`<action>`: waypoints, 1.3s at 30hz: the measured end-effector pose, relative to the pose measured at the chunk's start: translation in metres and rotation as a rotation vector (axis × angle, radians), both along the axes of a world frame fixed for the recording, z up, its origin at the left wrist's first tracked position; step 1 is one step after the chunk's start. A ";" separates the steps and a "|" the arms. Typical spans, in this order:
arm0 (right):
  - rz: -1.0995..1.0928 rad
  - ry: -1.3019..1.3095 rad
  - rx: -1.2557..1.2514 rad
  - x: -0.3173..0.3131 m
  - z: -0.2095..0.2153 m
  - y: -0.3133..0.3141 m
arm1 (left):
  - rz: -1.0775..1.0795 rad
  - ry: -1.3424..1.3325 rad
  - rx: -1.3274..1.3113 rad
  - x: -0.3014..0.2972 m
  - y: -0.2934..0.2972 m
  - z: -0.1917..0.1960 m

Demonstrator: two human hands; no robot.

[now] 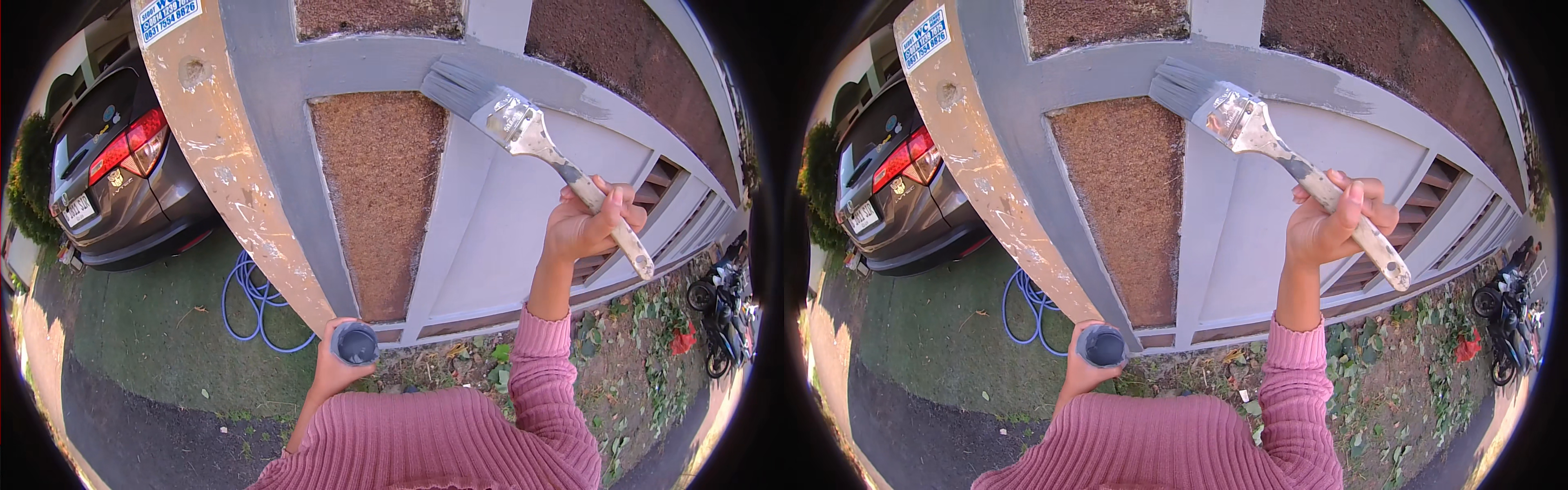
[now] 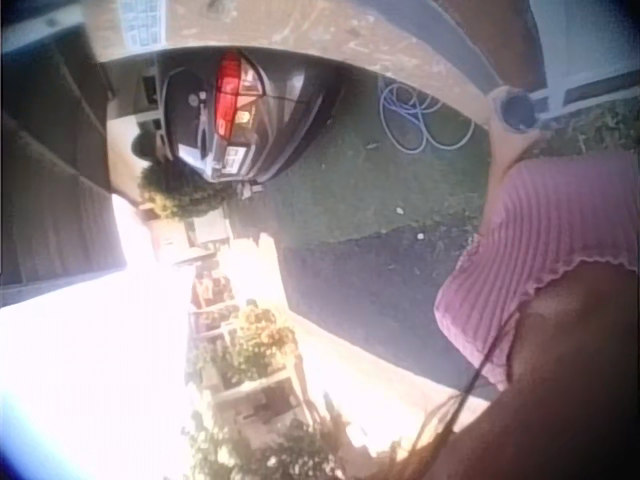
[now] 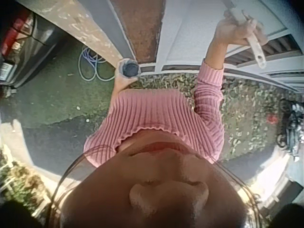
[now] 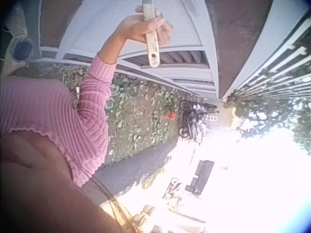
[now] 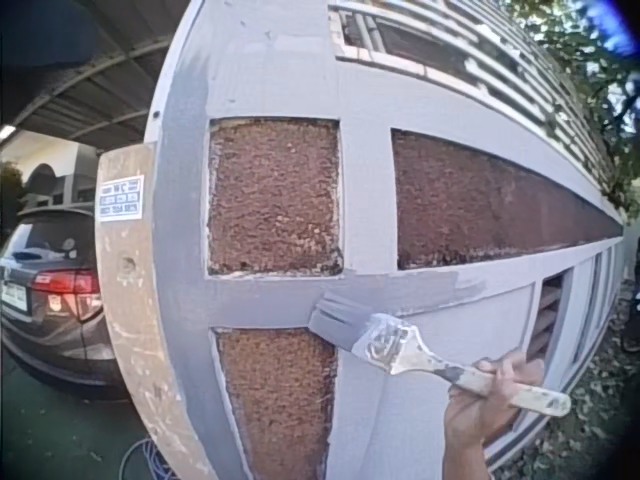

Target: The person paints the exterior wall of a house using a paint brush and a cup of paint.

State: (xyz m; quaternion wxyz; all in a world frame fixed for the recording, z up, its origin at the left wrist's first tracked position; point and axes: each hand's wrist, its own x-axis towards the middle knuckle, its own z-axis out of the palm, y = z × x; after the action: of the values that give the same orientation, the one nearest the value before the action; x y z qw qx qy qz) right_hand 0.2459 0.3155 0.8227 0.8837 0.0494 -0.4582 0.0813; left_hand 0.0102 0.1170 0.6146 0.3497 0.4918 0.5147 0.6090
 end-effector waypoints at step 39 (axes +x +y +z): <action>-0.472 -0.100 0.031 0.007 -0.008 -0.053 | 0.062 -0.048 0.020 -0.068 -0.089 0.002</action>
State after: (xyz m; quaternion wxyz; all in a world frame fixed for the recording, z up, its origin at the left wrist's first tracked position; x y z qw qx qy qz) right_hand 0.2525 0.2629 0.8145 0.8536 -0.0496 -0.5014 -0.1322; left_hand -0.0581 0.0277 0.6164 0.3379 0.4644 0.5150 0.6364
